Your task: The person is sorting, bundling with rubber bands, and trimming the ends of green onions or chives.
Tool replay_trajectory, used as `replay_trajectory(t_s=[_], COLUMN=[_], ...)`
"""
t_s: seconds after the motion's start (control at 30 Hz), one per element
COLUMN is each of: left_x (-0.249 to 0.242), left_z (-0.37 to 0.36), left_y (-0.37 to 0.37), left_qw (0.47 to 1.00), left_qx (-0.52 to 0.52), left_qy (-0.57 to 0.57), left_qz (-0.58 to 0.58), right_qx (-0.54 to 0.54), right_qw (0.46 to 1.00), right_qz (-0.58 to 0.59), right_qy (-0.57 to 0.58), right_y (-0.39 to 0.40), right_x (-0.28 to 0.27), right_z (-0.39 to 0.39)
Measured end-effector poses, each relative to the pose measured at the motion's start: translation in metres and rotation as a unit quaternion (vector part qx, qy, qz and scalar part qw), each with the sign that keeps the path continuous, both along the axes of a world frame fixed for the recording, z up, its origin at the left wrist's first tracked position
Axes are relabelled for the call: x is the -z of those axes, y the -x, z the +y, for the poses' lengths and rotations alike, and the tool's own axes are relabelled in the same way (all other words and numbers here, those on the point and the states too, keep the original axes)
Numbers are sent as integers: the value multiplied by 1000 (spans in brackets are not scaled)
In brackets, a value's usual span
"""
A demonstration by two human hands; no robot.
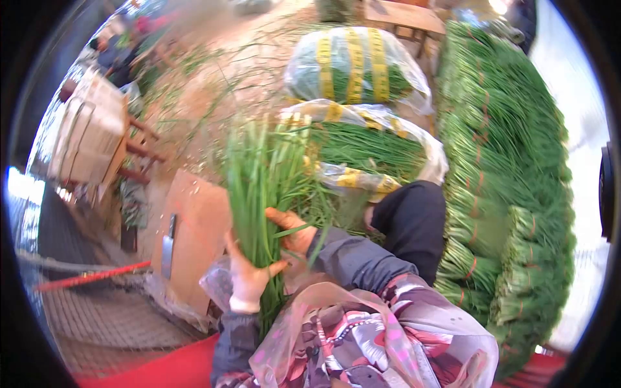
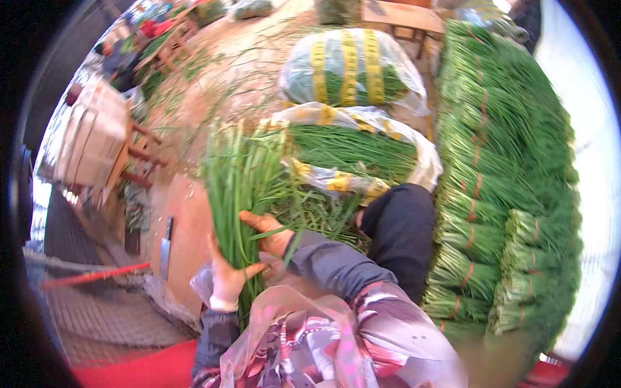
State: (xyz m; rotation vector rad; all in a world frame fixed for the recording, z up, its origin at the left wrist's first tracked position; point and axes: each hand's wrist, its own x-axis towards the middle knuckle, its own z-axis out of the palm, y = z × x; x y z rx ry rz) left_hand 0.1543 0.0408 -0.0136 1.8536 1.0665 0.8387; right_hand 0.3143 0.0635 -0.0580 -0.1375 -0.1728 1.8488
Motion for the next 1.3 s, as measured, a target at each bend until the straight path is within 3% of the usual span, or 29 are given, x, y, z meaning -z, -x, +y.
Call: replay_trajectory(t_s=[0.03,0.1,0.17,0.27,0.37,0.47,0.5,0.57,0.63,0.67,0.7,0.73,0.77,0.8,0.83,0.87,0.9,0.93,0.97,1.0,1.03,1.07,1.13,1.17,1.2,1.23,1.3], left_x=[11,17,23,21,13,3,-2,-12,-20,-27,-30,-35,-38,-41,-42,-51,-47,-59,-44,-35,-38,-36,-28,-21,-13,-5,-1], left_z=[-9,-17,-14,-18,-16,-13,-14,-12,-10,-9,-8,-9,-10,-12,-16,-22,-25,-32,-28,-30,-28,-25,-24,-24,-25,-26,-31], left_y=[4,2,-11,-7,10,31,40,54,67,76,82,92,101,110,120,127,142,129,138,150,146,145,148,151,155,157,164], left_qw=[999,970,950,948,946,941,938,934,932,931,930,929,929,929,931,935,951,938,962,965,943,935,934,933,930,955,973], left_qx=[0,4,37,40,46,54,58,63,66,65,66,67,66,63,58,40,41,-29,27,5,-41,-64,-80,-71,-82,-42,-7], left_qy=[5,229,300,310,321,334,340,345,347,347,347,349,350,347,343,340,258,325,233,242,292,329,330,336,340,276,209], left_qz=[-39,-76,-82,-62,-23,24,40,65,84,93,98,103,105,109,110,91,164,119,138,101,152,115,110,109,107,102,96], right_qx=[4,-66,57,53,104,178,183,172,219,176,242,257,341,318,415,503,485,466,530,412,314,161,-73,81,9,-134,-11], right_qw=[999,985,995,998,993,980,970,969,965,974,964,962,789,907,798,582,702,792,774,888,846,835,714,589,619,585,557], right_qz=[41,138,-57,-32,51,95,151,171,122,101,-2,-70,-503,-155,-412,-623,-501,-358,-305,-156,-394,-489,-692,-774,-771,-796,-829], right_qy=[-10,76,58,-30,-8,5,-53,-54,78,96,113,64,95,228,148,138,143,164,164,130,176,193,-72,-216,-149,-75,-43], right_y=[7,9,2,-4,6,-47,-66,-80,-79,-91,-94,-101,-123,-121,-157,-187,-228,-267,-260,-266,-237,-204,-121,-70,-31,-4,1], right_x=[8,-7,-15,-13,17,18,12,51,97,83,60,101,74,52,97,112,129,117,104,88,49,18,12,55,12,5,54], right_z=[3,-10,-18,-21,7,23,27,47,85,81,73,99,93,70,79,80,73,56,57,52,44,41,43,28,10,19,42])
